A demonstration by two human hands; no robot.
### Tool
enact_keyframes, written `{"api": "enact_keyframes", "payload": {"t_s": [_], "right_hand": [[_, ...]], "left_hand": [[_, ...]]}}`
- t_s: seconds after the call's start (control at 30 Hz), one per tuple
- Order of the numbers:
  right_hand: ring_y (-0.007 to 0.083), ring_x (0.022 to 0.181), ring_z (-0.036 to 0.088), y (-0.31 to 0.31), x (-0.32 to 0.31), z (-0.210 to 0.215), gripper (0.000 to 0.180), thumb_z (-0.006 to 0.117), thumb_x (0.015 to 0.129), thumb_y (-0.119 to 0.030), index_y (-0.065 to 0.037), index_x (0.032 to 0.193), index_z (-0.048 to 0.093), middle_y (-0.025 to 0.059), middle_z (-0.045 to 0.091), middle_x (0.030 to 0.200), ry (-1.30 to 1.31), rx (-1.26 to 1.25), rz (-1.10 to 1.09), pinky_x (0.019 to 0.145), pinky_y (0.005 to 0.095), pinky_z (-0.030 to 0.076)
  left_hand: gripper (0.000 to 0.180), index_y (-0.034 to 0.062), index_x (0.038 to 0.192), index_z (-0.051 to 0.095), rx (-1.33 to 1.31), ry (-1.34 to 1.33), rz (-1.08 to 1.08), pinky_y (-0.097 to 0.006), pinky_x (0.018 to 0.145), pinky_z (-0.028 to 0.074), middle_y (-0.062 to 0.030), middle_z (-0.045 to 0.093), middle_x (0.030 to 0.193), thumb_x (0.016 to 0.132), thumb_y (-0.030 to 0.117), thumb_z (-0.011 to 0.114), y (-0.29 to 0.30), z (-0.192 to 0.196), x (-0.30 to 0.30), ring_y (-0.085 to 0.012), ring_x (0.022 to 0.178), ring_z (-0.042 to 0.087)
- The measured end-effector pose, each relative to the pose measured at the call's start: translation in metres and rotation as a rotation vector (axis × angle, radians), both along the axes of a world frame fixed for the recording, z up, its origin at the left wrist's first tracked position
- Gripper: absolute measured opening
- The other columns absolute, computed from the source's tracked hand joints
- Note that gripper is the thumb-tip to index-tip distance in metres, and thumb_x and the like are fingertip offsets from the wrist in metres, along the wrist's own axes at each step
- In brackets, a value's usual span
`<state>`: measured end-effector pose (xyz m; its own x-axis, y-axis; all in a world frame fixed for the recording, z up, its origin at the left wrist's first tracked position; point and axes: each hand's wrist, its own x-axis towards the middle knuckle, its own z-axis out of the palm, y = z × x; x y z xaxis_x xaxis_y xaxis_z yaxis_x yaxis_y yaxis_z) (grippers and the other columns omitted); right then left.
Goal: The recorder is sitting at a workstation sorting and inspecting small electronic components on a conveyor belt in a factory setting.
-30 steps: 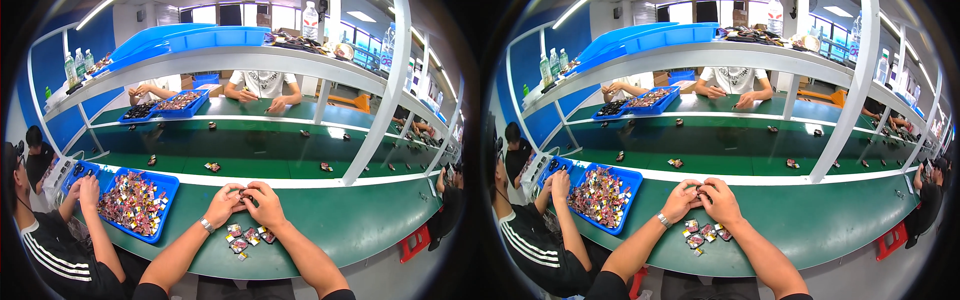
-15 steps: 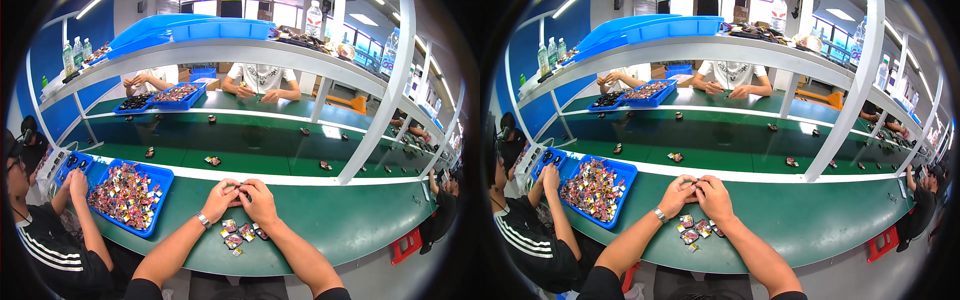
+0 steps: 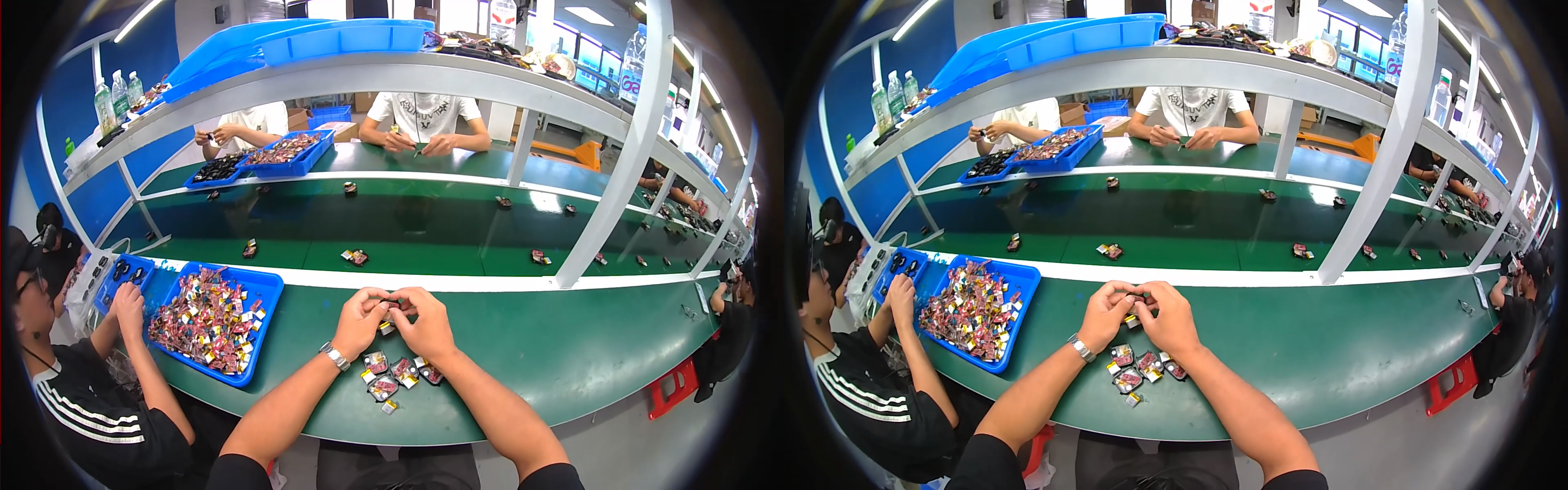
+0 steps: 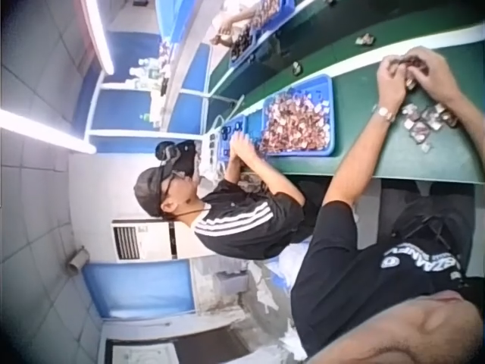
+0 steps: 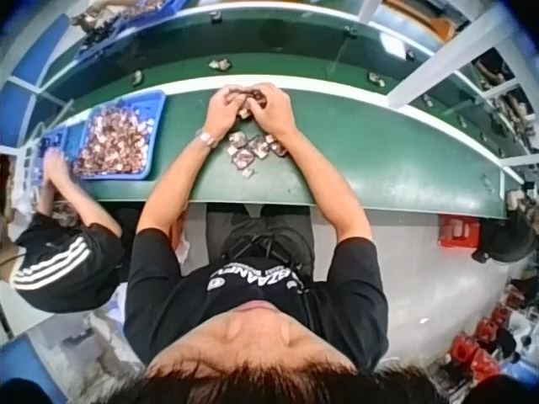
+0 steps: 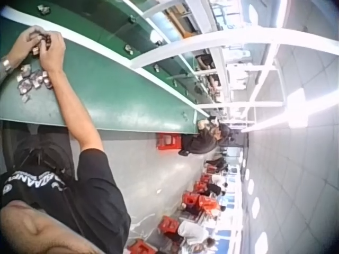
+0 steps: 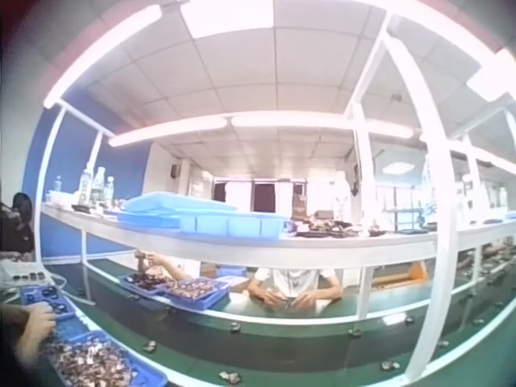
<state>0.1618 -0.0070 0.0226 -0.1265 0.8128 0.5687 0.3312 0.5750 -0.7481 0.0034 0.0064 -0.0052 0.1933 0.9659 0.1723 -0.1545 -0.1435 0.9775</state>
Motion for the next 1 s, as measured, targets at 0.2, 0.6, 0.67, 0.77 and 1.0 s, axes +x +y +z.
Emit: {"api": "enact_keyframes", "payload": {"t_s": [0.2, 0.6, 0.67, 0.77, 1.0], "right_hand": [[0.0143, 0.080, 0.065, 0.010, 0.004, -0.007, 0.017, 0.070, 0.081, 0.000, 0.000, 0.098, 0.068, 0.0087, 0.068, 0.094, 0.123, -0.165, -0.046, 0.071, 0.0273, 0.056], [0.0214, 0.082, 0.067, 0.135, 0.068, -0.024, 0.031, 0.077, 0.080, -0.012, 0.000, 0.106, 0.065, 0.0114, 0.070, 0.093, -0.083, -0.201, -0.508, 0.076, 0.0330, 0.053], [0.0250, 0.088, 0.064, 0.130, 0.052, -0.027, 0.035, 0.076, 0.080, -0.012, -0.001, 0.111, 0.063, 0.0135, 0.067, 0.101, -0.292, 0.076, -0.589, 0.080, 0.0358, 0.051], [0.0348, 0.103, 0.055, 0.119, 0.009, -0.010, 0.050, 0.074, 0.078, -0.015, 0.000, 0.122, 0.055, 0.0178, 0.058, 0.114, -0.398, 0.132, -0.285, 0.093, 0.0436, 0.044], [0.0283, 0.098, 0.062, 0.141, -0.037, -0.016, 0.057, 0.080, 0.071, -0.020, 0.002, 0.119, 0.057, 0.0151, 0.066, 0.104, -0.463, -0.154, -0.212, 0.087, 0.0383, 0.050]], "left_hand": [[0.018, -0.0003, 0.114, 0.055, 0.084, 0.057, 0.069, -0.027, 0.077, 0.054, -0.0109, 0.068, 0.106, 0.098, 0.006, 0.053, -0.001, 0.009, -0.002, -0.0139, 0.092, 0.066], [0.014, -0.0001, 0.096, 0.065, 0.032, 0.099, 0.449, -0.026, 0.063, 0.053, -0.0081, 0.071, 0.081, 0.093, 0.011, 0.058, 0.027, 0.003, -0.033, -0.0121, 0.069, 0.066], [0.013, -0.0002, 0.096, 0.064, 0.017, 0.118, 0.457, -0.025, 0.062, 0.051, -0.0076, 0.070, 0.082, 0.093, 0.011, 0.057, 0.024, 0.008, -0.039, -0.0113, 0.069, 0.065], [0.013, -0.0010, 0.096, 0.065, 0.046, 0.136, 0.512, -0.024, 0.060, 0.051, -0.0072, 0.069, 0.079, 0.093, 0.009, 0.057, 0.028, 0.003, -0.041, -0.0105, 0.067, 0.064], [0.011, -0.0007, 0.094, 0.064, 0.059, 0.146, 0.486, -0.025, 0.058, 0.050, -0.0068, 0.068, 0.076, 0.091, 0.008, 0.058, 0.031, 0.007, -0.037, -0.0103, 0.062, 0.062]]}}
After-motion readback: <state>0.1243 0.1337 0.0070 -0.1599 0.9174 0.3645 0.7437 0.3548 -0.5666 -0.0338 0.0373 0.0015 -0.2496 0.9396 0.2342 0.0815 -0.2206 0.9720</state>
